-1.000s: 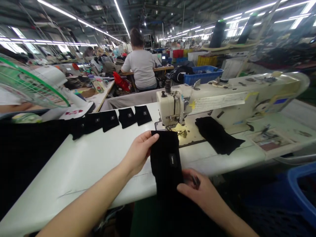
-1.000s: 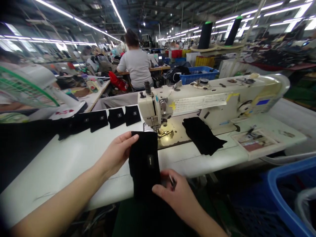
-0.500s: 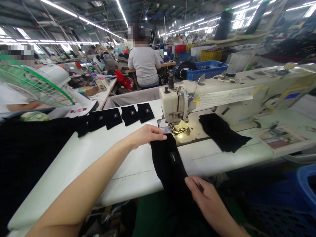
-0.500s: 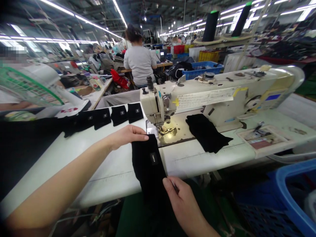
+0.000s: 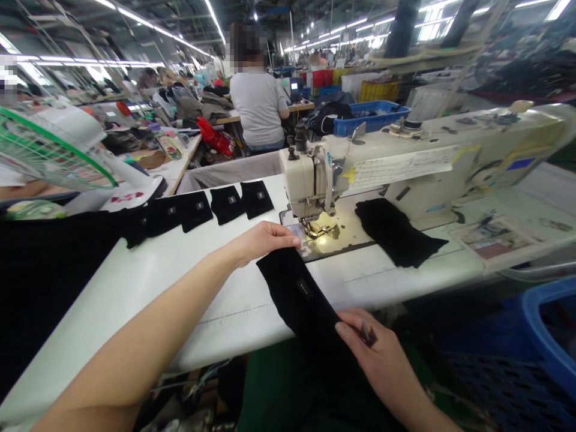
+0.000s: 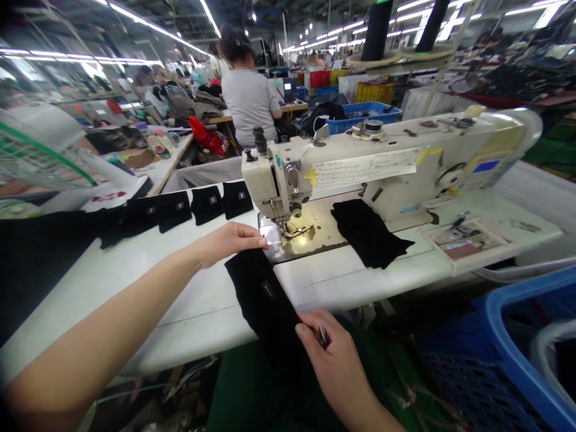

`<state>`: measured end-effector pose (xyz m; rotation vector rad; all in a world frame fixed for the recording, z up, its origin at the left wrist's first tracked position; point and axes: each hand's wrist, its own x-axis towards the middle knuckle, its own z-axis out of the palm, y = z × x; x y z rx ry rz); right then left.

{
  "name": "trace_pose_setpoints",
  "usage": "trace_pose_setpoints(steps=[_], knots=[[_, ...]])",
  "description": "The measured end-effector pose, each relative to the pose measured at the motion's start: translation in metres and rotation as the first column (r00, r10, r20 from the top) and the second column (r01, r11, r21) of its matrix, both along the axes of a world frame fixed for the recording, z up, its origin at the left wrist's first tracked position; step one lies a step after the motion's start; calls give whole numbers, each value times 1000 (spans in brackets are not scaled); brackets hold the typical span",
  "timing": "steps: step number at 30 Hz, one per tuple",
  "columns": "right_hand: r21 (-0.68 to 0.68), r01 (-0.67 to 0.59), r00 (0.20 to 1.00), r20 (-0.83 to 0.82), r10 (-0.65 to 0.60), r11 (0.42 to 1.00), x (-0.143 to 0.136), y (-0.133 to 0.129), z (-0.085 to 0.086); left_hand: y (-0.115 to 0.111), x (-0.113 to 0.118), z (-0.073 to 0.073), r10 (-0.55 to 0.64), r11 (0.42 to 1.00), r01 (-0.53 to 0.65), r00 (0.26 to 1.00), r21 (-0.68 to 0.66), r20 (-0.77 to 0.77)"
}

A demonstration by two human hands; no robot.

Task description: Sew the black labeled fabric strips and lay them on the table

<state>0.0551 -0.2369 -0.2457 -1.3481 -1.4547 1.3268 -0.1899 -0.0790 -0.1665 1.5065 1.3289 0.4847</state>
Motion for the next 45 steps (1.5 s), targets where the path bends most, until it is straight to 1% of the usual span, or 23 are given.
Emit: trace_pose_setpoints(steps=[4,5,7,10,12,14,15,16,17,19,20,21,22,23,25,27,29,31,34,39,42,45], knots=[[-46,63,998,-5,-63,997,3,1,-2,2,-11,2,-171,980,177,983,-96,65],[-61,78,997,4,-78,995,3,1,-2,2,-14,3,-189,976,196,979,-99,71],[-75,77,997,11,-77,994,4,3,-3,3,-19,6,-193,977,198,979,-84,65],[-38,23,1000,-9,-23,999,3,2,-5,5,-19,10,-234,970,236,972,-54,33],[-13,11,1000,6,-11,1000,0,0,-8,8,-13,8,-238,971,238,971,16,-14],[20,31,999,31,-31,999,-4,-1,-13,12,-1,-2,-168,969,184,980,167,-102],[47,49,998,42,-51,998,-7,-1,-15,14,5,-10,-125,951,162,980,263,-153],[83,61,996,52,-66,995,-8,0,-17,15,12,-19,-91,918,162,975,361,-204],[125,66,995,64,-74,990,-9,1,-19,16,18,-28,-72,871,185,964,454,-254],[211,47,992,101,-70,976,-10,3,-22,16,27,-46,-30,747,253,937,616,-348],[255,18,991,124,-51,967,-10,4,-23,16,29,-53,15,677,273,923,683,-384],[305,-17,990,139,-27,952,-9,5,-23,14,30,-58,69,616,289,907,733,-416],[360,-53,989,149,-2,932,-8,6,-24,12,30,-62,121,568,304,888,765,-443],[420,-83,988,153,19,904,-6,7,-24,9,30,-64,157,539,325,867,777,-472],[553,-135,985,166,50,822,-3,9,-22,3,29,-65,163,528,392,824,754,-543],[672,-180,976,213,45,718,0,12,-21,-3,26,-65,121,529,461,789,712,-602],[738,-238,956,294,17,631,5,16,-20,-7,23,-65,94,514,492,782,703,-616],[753,-296,928,373,-11,587,9,20,-21,-7,19,-66,75,489,493,798,720,-598],[749,-349,895,445,-37,564,12,26,-23,0,13,-68,67,465,483,817,742,-573],[739,-361,874,482,-71,569,7,36,-21,13,11,-69,62,423,497,819,758,-571],[728,-366,871,487,-62,580,4,38,-18,15,10,-69,50,423,486,831,765,-555],[701,-371,866,499,-48,609,2,38,-15,15,9,-68,31,441,473,841,763,-540]])
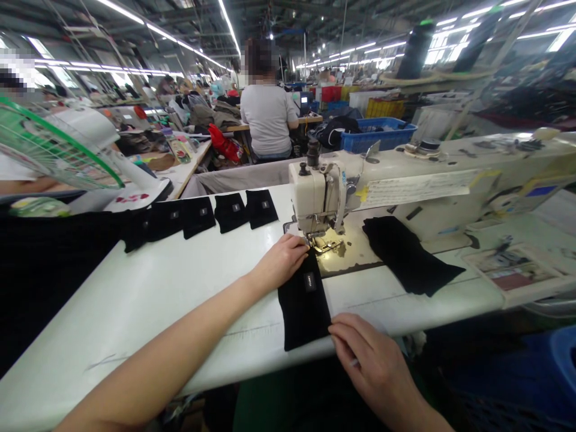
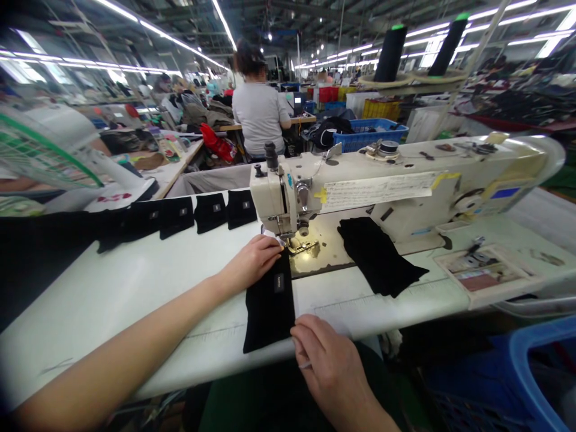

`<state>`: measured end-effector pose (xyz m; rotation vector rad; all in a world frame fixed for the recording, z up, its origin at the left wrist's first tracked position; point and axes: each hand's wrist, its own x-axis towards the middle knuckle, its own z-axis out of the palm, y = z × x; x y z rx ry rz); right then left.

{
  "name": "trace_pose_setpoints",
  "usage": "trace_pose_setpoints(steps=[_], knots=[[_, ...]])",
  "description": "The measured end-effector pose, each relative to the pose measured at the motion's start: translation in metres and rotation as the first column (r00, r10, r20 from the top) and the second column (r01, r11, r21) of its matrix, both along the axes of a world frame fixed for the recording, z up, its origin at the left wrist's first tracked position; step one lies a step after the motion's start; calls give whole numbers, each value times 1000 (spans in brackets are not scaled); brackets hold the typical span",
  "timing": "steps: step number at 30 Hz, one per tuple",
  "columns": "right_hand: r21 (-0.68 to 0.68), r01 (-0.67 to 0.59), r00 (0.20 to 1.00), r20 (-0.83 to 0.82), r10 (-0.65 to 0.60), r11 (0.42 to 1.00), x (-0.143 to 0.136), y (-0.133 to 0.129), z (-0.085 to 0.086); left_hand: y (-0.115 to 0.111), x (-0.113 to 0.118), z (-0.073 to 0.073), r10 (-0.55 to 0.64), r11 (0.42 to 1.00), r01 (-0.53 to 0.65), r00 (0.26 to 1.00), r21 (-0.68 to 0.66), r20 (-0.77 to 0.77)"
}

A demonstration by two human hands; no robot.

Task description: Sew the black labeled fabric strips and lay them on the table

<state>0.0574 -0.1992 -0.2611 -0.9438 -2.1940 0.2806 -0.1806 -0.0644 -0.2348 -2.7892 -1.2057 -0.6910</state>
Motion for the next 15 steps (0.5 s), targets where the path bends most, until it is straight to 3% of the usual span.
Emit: trace_pose_setpoints(steps=[15], knots=[[-43,34,999,25,-33,998,-3,-1,1,3,-2,2,-29,997,33,998,-71,58]])
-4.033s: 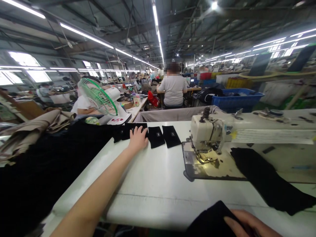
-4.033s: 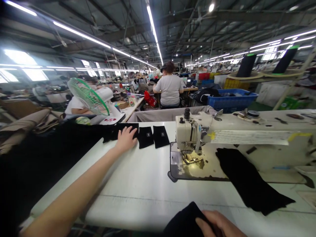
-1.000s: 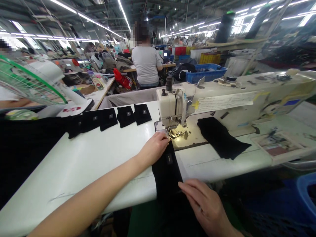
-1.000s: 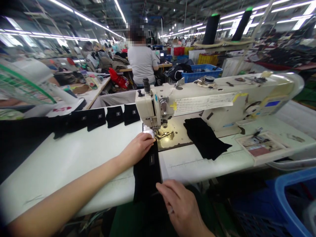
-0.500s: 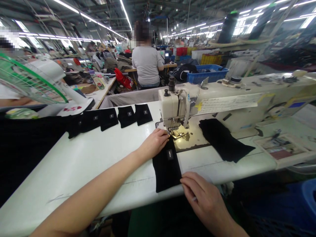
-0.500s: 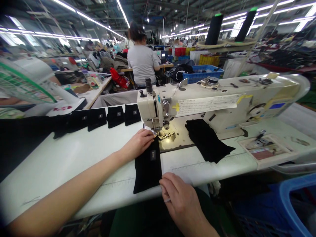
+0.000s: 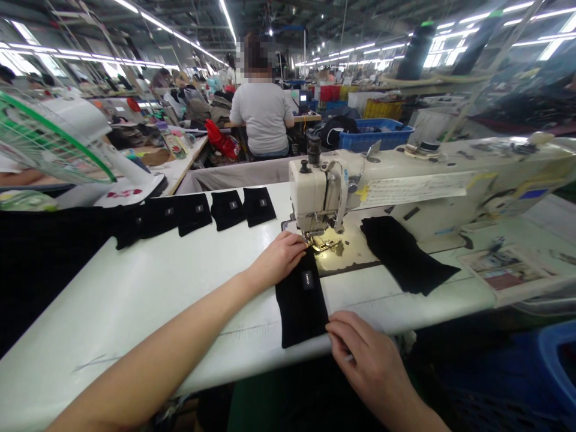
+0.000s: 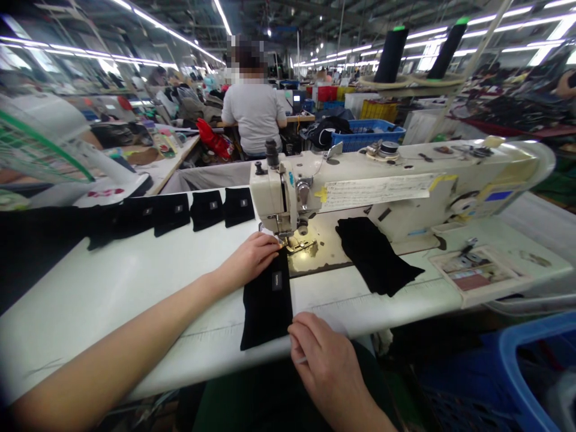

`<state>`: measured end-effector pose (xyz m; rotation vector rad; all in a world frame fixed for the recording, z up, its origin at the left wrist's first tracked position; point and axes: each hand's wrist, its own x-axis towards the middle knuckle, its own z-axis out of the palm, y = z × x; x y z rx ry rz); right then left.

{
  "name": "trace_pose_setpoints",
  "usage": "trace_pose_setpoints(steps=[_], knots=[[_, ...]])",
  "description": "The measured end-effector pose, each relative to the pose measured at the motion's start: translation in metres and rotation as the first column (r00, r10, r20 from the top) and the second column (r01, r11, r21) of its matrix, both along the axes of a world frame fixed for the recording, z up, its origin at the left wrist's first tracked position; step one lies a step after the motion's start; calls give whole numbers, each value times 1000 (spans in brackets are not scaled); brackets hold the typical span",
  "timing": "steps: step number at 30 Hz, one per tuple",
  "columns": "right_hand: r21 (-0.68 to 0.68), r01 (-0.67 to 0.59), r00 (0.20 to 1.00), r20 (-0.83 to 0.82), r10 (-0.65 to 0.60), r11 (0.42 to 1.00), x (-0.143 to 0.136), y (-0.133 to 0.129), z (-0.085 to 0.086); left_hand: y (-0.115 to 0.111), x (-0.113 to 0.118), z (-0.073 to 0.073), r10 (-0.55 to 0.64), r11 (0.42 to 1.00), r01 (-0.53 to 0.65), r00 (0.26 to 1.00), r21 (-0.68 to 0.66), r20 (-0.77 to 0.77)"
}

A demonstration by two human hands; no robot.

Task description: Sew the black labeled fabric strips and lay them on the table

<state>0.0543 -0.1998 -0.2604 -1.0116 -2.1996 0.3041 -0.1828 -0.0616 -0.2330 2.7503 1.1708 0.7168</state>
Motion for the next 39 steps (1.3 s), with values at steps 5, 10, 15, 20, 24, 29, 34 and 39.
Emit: trace_pose_setpoints(steps=[5,10,15,20,24,29,34,39], knots=[[1,-1,1000,16,1,1000,1,1,2,0,0,0,7,1000,-7,1000,3,-10],[-24,-7,998,62,8,1000,2,3,4,2,0,0,11,1000,-11,999,5,-39],[-43,-1,995,104,5,999,2,6,6,3,-1,1,26,1000,-25,998,18,-60],[-51,-14,994,111,19,999,2,6,11,6,-2,3,24,1000,-22,997,18,-80],[-30,-26,987,157,31,999,7,1,12,-14,4,12,43,999,-38,991,37,-127],[27,-54,976,214,47,998,14,-3,12,-82,18,28,-228,970,220,970,-102,-80],[-2,-55,972,228,54,998,15,-1,13,-121,18,26,-267,962,259,957,-83,-114],[-45,-69,969,236,78,997,13,6,14,-115,16,22,-275,961,273,950,-32,-145]])
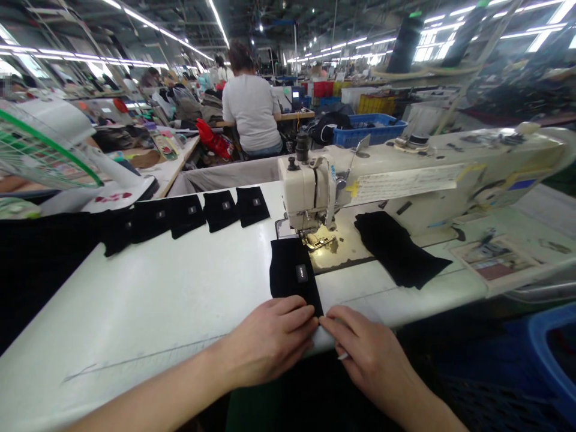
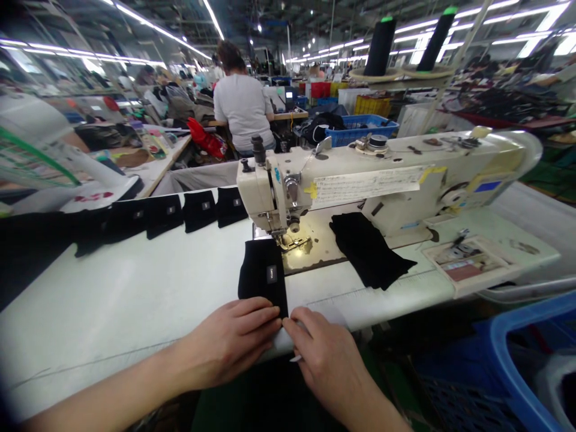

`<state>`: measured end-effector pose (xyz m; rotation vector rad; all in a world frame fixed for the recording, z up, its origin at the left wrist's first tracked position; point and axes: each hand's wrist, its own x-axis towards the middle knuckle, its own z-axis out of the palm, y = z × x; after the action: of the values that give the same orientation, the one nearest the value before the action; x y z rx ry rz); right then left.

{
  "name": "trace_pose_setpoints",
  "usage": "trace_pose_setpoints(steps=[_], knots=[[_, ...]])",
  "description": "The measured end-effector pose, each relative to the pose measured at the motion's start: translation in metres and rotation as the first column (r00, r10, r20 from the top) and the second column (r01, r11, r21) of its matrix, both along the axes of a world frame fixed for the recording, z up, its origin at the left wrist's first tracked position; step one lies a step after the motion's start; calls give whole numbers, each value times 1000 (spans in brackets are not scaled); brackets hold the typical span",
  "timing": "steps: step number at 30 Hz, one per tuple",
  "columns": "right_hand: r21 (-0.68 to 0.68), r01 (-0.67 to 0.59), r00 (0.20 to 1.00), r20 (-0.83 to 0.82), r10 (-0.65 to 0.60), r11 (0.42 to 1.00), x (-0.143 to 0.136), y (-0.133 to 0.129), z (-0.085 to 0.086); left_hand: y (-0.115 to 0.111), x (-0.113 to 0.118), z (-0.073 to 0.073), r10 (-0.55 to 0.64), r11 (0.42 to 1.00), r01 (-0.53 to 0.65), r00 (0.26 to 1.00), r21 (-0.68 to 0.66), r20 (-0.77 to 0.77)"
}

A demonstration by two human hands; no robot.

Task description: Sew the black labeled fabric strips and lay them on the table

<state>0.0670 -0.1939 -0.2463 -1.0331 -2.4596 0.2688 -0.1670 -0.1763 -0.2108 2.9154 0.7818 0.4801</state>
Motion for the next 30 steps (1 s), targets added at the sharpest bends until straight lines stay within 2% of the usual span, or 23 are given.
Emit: trace_pose_setpoints(steps=[15,21,30], knots=[[-45,55,996,80,-51,997,-12,31,8,28,-6,1,25,999,-24,1000,-43,9],[-124,92,985,156,-72,988,-18,45,16,42,-9,-3,17,999,-17,1000,-36,4],[-105,135,975,191,-114,985,-23,62,16,59,-13,1,34,998,-35,999,-43,-5]])
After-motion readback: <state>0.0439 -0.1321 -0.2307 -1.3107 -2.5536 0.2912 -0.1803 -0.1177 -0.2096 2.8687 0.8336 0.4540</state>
